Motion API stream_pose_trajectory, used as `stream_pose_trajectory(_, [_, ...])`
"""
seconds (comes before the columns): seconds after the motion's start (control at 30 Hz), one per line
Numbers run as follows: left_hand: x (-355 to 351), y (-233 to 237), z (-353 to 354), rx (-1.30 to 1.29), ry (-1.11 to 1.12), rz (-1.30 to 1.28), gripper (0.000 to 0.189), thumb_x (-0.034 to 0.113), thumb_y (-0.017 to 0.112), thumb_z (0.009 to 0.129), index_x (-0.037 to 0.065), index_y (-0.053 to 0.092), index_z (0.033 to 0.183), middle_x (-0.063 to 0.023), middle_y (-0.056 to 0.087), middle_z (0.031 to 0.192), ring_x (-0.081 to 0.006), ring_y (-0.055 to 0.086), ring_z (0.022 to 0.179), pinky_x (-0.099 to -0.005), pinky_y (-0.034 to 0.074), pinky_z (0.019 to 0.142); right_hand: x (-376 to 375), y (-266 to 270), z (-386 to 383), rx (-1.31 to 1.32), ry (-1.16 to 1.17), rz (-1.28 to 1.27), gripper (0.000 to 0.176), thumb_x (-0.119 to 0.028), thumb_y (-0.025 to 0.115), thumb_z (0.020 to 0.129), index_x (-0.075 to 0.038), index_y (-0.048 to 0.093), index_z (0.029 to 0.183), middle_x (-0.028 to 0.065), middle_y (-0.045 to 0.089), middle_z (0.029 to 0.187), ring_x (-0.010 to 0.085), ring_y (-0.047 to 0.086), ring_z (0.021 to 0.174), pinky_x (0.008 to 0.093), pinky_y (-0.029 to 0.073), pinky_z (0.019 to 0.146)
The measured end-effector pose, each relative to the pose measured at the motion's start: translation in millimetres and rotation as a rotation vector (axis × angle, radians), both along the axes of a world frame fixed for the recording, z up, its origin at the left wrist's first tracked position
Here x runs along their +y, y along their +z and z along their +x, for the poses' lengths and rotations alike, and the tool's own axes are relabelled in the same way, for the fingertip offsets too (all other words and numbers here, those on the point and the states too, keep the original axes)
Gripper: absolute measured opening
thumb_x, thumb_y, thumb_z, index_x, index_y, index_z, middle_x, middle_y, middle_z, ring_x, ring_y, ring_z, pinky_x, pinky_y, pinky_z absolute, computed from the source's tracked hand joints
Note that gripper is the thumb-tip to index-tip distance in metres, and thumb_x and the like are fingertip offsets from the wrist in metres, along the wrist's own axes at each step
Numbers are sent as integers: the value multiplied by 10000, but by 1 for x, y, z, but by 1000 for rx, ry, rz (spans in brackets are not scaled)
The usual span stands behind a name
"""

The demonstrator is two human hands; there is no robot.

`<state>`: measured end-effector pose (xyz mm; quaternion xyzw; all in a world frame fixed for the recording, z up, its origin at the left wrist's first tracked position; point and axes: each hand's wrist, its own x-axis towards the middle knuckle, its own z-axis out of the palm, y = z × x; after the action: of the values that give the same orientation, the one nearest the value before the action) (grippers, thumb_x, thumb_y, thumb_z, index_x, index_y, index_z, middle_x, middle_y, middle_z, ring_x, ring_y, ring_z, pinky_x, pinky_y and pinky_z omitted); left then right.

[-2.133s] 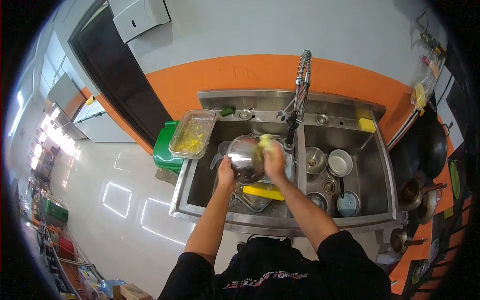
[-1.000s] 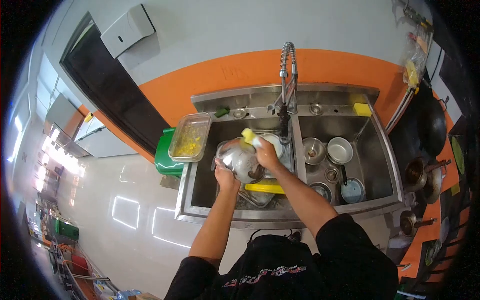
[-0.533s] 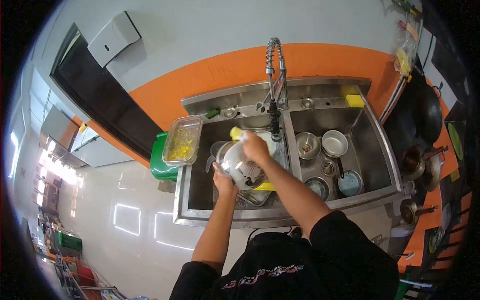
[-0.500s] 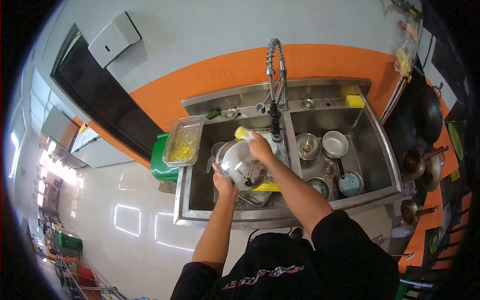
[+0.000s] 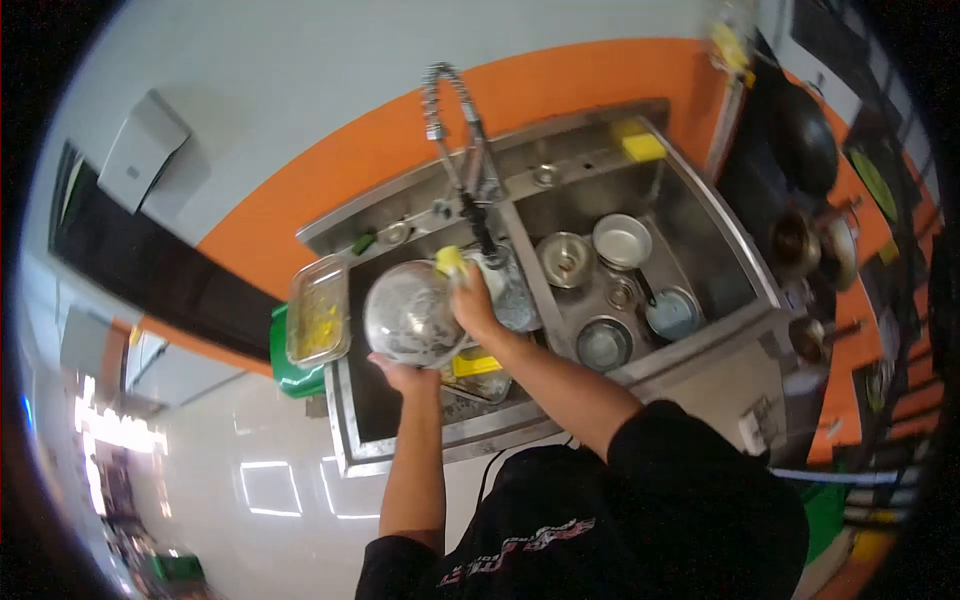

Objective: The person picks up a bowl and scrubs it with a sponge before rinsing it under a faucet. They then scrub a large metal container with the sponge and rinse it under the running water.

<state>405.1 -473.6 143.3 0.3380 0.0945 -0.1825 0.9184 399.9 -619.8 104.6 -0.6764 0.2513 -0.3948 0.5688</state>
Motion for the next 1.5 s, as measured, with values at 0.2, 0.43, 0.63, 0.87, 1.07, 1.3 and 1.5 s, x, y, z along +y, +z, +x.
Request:
stream_pose_trajectory(0.2, [22,-19,34,-111,-336,-73,791,698,214,917,162,254,1498,-116,276,1536,-379,263,1396,-585,205,1139,5,44,-50,-470,392,1230,237,-213,511,982,-78,507,1176,71,582,1016,200,617,885,352,549,780])
stream_pose_trajectory(0.43, [42,-28,66,-2,-560,192,412,266,433,981,35,480,1318,-151,559,1297,-315,558,1161,-503,471,984,-2,10,-80,-487,681,1166,208,-189,568,956,-63,572,1122,34,629,979,207,635,889,374,539,810])
stream_pose_trajectory(0.63, [36,-1,56,95,-912,177,667,614,430,930,90,460,1341,-108,594,1243,-263,643,1027,-392,573,790,9,17,-122,134,591,-492,267,-49,608,790,-87,644,1052,175,674,894,340,665,878,441,515,773])
stream_pose_trajectory(0.87, [32,-19,10,-86,-747,608,518,122,520,917,152,370,1413,-127,561,1274,-307,613,1092,-429,560,865,14,-9,-121,303,808,-721,347,-181,537,861,-148,619,1197,213,651,804,398,644,782,475,511,708])
stream_pose_trajectory(1.07, [49,-55,-4,-183,-706,774,449,75,449,950,185,286,1353,-172,502,1263,-320,655,966,-422,624,602,11,-54,-75,541,697,-523,624,-132,576,823,61,333,1364,288,638,924,408,649,872,481,507,776])
stream_pose_trajectory(1.3, [31,-23,-45,-485,-259,1032,316,-15,484,854,9,373,1149,-194,545,1092,-300,625,905,-383,530,753,51,-17,-52,374,687,-369,433,-119,643,791,-11,442,1159,270,617,939,435,621,898,475,500,775])
stream_pose_trajectory(1.5, [64,3,-8,-1339,238,1346,210,-48,604,717,19,521,898,-158,561,1000,-361,595,826,-416,485,677,24,60,-61,-8,183,-447,311,-109,631,831,-18,548,1117,233,596,1029,372,606,936,468,482,803])
